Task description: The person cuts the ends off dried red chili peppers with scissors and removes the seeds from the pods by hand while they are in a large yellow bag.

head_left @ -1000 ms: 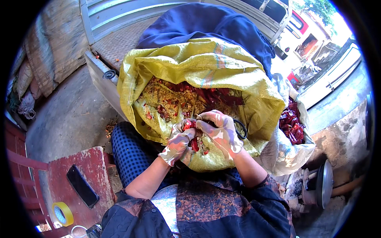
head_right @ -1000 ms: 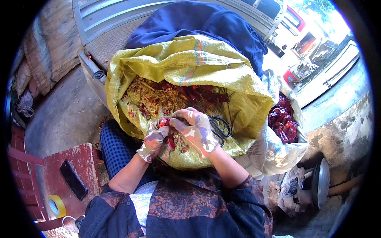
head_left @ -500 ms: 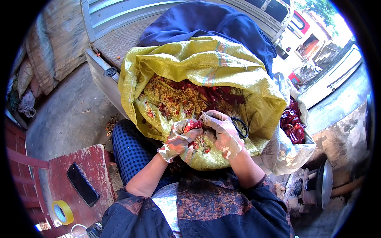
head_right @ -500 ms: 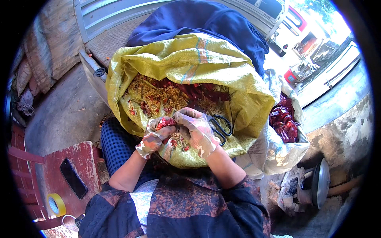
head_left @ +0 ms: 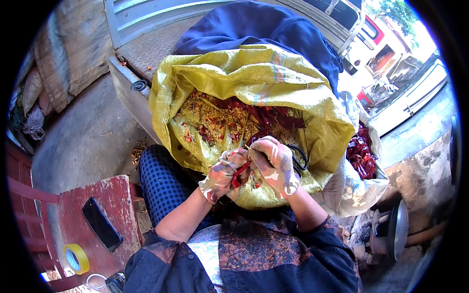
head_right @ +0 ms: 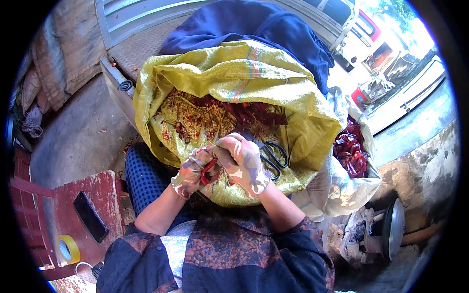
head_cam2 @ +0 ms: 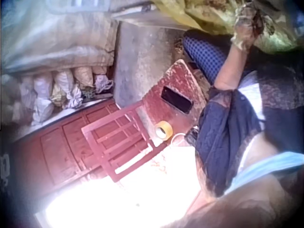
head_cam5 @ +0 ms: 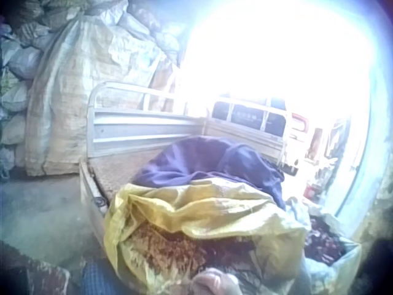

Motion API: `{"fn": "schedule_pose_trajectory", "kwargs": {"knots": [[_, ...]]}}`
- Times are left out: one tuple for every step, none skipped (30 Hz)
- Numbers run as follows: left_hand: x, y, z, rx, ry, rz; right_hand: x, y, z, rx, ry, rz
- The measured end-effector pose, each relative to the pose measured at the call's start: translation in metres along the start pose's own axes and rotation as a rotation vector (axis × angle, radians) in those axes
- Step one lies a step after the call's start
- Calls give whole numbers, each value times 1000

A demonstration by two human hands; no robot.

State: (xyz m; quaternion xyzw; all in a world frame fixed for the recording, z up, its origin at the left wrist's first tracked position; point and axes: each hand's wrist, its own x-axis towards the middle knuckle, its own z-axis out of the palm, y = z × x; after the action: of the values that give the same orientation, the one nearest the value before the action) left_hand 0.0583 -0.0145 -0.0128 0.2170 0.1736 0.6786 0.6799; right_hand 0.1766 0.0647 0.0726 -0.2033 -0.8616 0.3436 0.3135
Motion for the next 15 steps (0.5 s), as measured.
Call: {"fn": "schedule_pose_trajectory", "kwargs": {"knots": [[0,0,-1,-57,-47,-26,2,-3,1,77,-25,141],[1,0,-1,-67,-55,-21,3,-5,3,154,-49,283],[1,-2,0,-77,-62,-15,1,0,9,570,12,411],[2,-3,-1,-86,-71,-7,2,3,9,680,-20,451],[3,-7,-4,-222,-137,30,3,5,8,789,-53,491],[2,-7,-6,-235,-105,30,4,7,8,898,-87,530],[0,-6,-4,-249,-67,27,4,8,10,962,-101,585],[-2,-4,-2,-263,-30,23,4,7,11,999,-77,632],[-4,-3,0,-207,23,32,4,4,12,1035,-53,679],[-4,-2,3,-152,71,41,5,6,10,1109,-53,723],[-4,-1,7,-96,119,49,5,9,7,1184,-51,770],[-4,-1,11,-40,166,57,6,12,5,1257,-47,820],[-1,0,13,-116,153,80,3,12,9,1314,-17,810],[2,1,14,-191,139,99,3,10,8,1242,-5,764],[4,4,7,-229,83,105,3,6,6,1168,8,719]]}}
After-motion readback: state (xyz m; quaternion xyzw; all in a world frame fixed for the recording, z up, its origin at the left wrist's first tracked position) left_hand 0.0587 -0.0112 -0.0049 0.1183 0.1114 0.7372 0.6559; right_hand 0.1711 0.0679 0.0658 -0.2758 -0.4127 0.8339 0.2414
